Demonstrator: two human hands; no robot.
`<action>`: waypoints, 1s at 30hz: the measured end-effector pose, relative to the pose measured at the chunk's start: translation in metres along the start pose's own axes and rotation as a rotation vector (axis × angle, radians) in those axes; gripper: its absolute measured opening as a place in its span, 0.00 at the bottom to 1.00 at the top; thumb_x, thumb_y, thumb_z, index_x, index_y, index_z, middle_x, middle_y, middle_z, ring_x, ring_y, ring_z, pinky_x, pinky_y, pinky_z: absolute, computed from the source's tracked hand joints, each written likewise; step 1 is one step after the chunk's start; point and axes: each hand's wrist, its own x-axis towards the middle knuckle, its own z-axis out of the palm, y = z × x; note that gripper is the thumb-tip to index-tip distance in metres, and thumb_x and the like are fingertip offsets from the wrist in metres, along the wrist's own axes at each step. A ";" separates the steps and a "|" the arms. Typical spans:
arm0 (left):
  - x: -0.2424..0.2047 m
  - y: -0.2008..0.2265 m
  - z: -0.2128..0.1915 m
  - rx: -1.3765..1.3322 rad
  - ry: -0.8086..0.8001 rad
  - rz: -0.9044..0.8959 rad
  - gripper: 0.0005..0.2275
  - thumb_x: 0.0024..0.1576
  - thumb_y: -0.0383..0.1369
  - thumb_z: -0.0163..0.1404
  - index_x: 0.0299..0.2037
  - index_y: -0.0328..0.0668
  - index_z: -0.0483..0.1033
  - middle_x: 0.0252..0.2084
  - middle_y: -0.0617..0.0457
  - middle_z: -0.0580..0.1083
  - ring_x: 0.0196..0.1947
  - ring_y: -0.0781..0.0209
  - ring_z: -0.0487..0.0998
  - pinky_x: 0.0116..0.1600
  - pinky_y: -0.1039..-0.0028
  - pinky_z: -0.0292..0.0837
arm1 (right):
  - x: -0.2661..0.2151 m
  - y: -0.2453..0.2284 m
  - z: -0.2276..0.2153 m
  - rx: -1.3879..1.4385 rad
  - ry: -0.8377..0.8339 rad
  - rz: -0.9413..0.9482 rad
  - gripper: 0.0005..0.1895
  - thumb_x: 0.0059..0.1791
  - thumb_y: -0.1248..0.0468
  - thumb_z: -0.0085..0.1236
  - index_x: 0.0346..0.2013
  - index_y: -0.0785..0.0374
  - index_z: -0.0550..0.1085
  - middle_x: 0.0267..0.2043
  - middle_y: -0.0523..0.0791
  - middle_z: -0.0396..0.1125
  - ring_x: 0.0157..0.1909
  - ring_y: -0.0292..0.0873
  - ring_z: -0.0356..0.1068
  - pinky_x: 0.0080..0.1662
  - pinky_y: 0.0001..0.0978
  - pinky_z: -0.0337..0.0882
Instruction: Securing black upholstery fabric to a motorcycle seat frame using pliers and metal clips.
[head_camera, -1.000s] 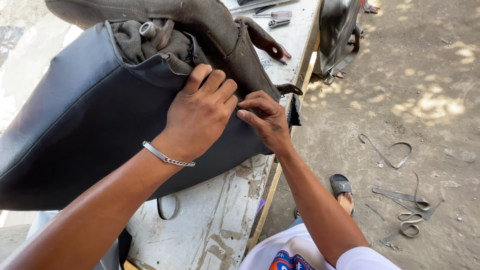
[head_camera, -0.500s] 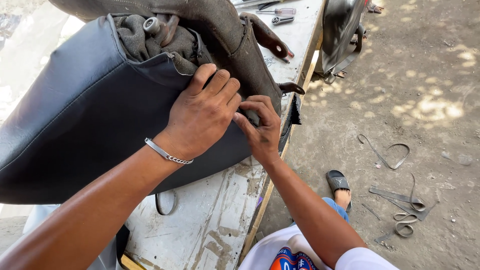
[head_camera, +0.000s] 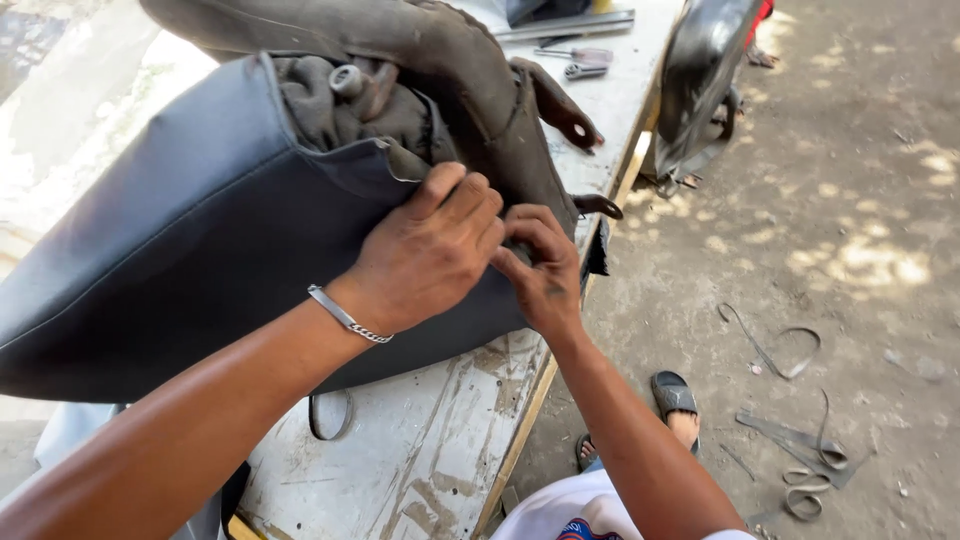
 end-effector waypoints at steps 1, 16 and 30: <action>0.001 0.004 0.004 0.005 -0.016 -0.013 0.10 0.69 0.25 0.47 0.36 0.34 0.78 0.37 0.44 0.70 0.50 0.46 0.73 0.75 0.50 0.60 | 0.001 0.001 -0.006 0.013 -0.015 0.007 0.08 0.60 0.66 0.69 0.46 0.69 0.79 0.48 0.50 0.69 0.50 0.45 0.70 0.54 0.50 0.74; 0.007 0.018 -0.023 0.078 -0.084 -0.240 0.13 0.71 0.28 0.45 0.37 0.39 0.83 0.40 0.52 0.71 0.52 0.52 0.71 0.73 0.54 0.57 | 0.011 0.034 -0.015 0.081 -0.143 0.063 0.10 0.59 0.67 0.70 0.38 0.72 0.80 0.39 0.56 0.72 0.49 0.65 0.78 0.49 0.50 0.75; 0.022 0.013 -0.031 0.094 -0.448 -0.119 0.15 0.71 0.35 0.43 0.55 0.50 0.86 0.56 0.60 0.80 0.60 0.61 0.79 0.71 0.62 0.57 | 0.200 0.254 -0.203 -0.592 -0.241 0.297 0.03 0.56 0.64 0.72 0.43 0.59 0.86 0.41 0.43 0.79 0.44 0.40 0.75 0.46 0.36 0.73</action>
